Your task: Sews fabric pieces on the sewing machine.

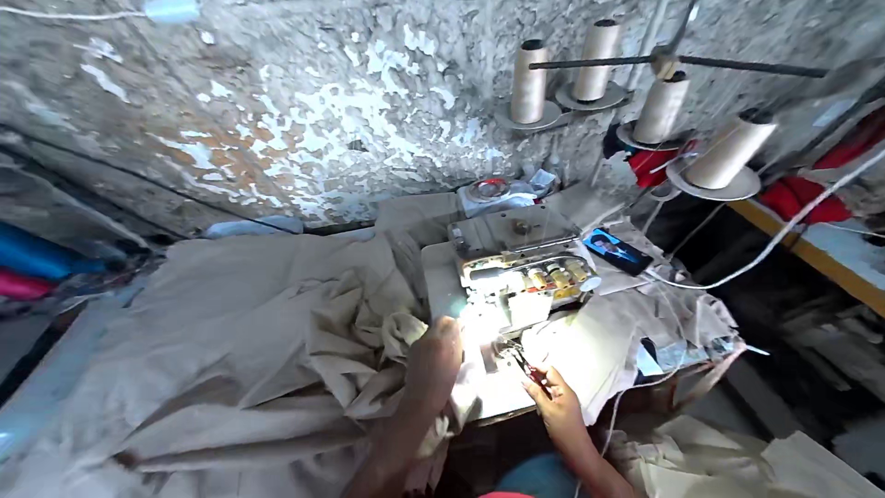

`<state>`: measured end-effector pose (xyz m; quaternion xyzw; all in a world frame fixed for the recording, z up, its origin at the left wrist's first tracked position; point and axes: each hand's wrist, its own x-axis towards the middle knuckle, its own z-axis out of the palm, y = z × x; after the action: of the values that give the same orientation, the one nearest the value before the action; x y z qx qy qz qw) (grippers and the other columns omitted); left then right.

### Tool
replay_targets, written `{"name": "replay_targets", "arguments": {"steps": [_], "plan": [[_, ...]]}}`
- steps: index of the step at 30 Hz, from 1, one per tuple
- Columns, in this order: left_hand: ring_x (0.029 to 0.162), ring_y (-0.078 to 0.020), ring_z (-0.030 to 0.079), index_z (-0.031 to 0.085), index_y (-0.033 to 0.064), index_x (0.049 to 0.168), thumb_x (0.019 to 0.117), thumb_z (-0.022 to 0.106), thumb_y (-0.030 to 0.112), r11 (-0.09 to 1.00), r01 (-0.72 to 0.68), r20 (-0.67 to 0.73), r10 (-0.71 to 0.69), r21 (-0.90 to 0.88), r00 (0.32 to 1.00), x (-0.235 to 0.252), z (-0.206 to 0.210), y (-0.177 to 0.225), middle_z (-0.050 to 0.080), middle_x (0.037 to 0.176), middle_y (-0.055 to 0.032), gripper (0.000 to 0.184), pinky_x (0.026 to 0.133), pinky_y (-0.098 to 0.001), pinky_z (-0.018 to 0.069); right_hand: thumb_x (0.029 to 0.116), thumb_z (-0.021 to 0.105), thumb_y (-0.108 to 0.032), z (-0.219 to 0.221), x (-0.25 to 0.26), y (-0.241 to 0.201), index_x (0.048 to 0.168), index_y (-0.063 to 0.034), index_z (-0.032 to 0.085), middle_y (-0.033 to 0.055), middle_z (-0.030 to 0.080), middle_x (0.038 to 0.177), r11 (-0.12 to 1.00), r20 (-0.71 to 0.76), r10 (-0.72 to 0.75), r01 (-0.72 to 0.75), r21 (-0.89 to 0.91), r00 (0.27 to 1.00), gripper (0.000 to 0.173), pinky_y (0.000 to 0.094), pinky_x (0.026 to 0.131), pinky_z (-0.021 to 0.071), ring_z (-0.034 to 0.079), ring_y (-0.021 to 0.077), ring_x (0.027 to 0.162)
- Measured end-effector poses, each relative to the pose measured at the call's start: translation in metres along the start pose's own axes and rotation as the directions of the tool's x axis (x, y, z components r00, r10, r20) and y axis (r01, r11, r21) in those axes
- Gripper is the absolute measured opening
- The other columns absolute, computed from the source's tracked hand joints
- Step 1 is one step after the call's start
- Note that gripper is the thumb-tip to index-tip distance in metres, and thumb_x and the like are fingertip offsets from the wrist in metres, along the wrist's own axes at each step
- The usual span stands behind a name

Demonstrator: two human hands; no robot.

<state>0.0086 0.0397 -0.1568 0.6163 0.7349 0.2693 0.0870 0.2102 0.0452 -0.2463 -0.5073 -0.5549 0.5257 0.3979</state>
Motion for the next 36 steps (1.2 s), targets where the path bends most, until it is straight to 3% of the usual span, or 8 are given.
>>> {"name": "replay_targets", "arguments": {"steps": [7,9,12,16,24,28,32,36], "plan": [[0.096,-0.0345,0.070,0.071,-0.0011,0.121,0.1013,0.053,0.004,0.978,0.181,-0.005,-0.183,-0.107,0.983,0.001,-0.016,-0.019,0.071,0.110,-0.0217,0.027,0.089,-0.0505,0.0555,0.0996,0.058,-0.015,0.034,0.022,-0.046,0.128,0.0105,0.053,0.0081,0.070,0.113,0.945,0.211,-0.323,0.300,0.132,0.923,0.038,0.0126,0.073,0.0513,0.062,-0.0052,0.085],[0.101,-0.0334,0.069,0.070,-0.0006,0.123,0.1026,0.052,0.005,0.971,0.213,0.074,-0.206,-0.104,0.976,0.003,-0.017,-0.016,0.070,0.114,-0.0210,0.028,0.093,-0.0492,0.0542,0.1024,0.051,-0.014,0.047,0.031,-0.059,0.131,0.0095,0.046,0.0065,0.070,0.115,0.958,0.325,-0.260,0.201,0.205,0.909,0.037,0.0138,0.060,0.0450,0.055,-0.0064,0.069],[0.107,-0.0344,0.069,0.071,-0.0012,0.120,0.1024,0.052,0.005,0.974,0.214,0.125,-0.204,-0.075,0.971,0.008,-0.012,-0.019,0.070,0.118,-0.0206,0.027,0.097,-0.0500,0.0527,0.1066,0.049,-0.016,0.058,0.038,-0.054,0.124,0.0043,0.060,-0.0012,0.067,0.089,0.982,0.343,-0.050,-0.017,0.189,0.938,0.029,0.0158,0.052,0.0426,0.048,-0.0026,0.055],[0.104,-0.0337,0.070,0.073,-0.0023,0.115,0.1008,0.056,0.006,0.979,0.172,0.079,-0.164,-0.113,0.983,0.007,-0.004,-0.031,0.071,0.113,-0.0209,0.023,0.095,-0.0487,0.0542,0.1065,0.048,-0.015,0.054,0.034,-0.031,0.119,-0.0003,0.063,-0.0033,0.066,0.079,0.985,0.299,-0.024,-0.029,0.170,0.954,0.025,0.0169,0.050,0.0445,0.050,-0.0010,0.052],[0.097,-0.0377,0.070,0.075,-0.0024,0.107,0.0996,0.058,0.007,0.993,0.111,0.056,-0.113,0.030,0.992,0.013,0.007,-0.030,0.071,0.108,-0.0220,0.021,0.086,-0.0538,0.0553,0.1046,0.055,-0.025,0.054,0.034,-0.024,0.125,0.0033,0.061,0.0005,0.069,0.088,0.999,0.296,0.016,-0.025,0.026,0.955,0.036,0.0200,0.060,0.0481,0.056,0.0000,0.062],[0.098,-0.0341,0.069,0.066,-0.0067,0.119,0.1065,0.049,0.011,0.948,0.300,0.185,-0.277,-0.109,0.943,0.020,-0.007,-0.030,0.070,0.108,-0.0233,0.027,0.092,-0.0496,0.0536,0.1006,0.061,-0.031,0.055,0.033,-0.022,0.122,0.0033,0.068,0.0119,0.075,0.103,0.970,0.244,-0.112,0.159,-0.183,0.963,0.041,0.0412,0.087,0.0553,0.071,0.0169,0.093],[0.076,-0.0138,0.068,0.060,-0.0073,0.119,0.1091,0.046,0.012,0.815,0.444,0.233,-0.382,-0.372,0.895,0.020,-0.012,-0.038,0.069,0.094,-0.0141,0.026,0.075,-0.0299,0.0573,0.0968,0.065,-0.026,0.060,0.035,-0.026,0.111,0.0016,0.075,0.0157,0.077,0.097,0.848,0.183,-0.368,0.410,-0.335,0.912,0.033,0.0526,0.076,0.0583,0.075,0.0299,0.087],[0.077,-0.0135,0.068,0.060,-0.0085,0.118,0.1087,0.047,0.011,0.803,0.429,0.221,-0.369,-0.414,0.903,0.016,-0.013,-0.037,0.068,0.092,-0.0141,0.025,0.076,-0.0288,0.0582,0.0978,0.063,-0.027,0.062,0.034,-0.025,0.112,0.0023,0.075,0.0158,0.077,0.094,0.817,0.177,-0.398,0.436,-0.377,0.900,0.034,0.0523,0.071,0.0581,0.075,0.0305,0.081]]}}
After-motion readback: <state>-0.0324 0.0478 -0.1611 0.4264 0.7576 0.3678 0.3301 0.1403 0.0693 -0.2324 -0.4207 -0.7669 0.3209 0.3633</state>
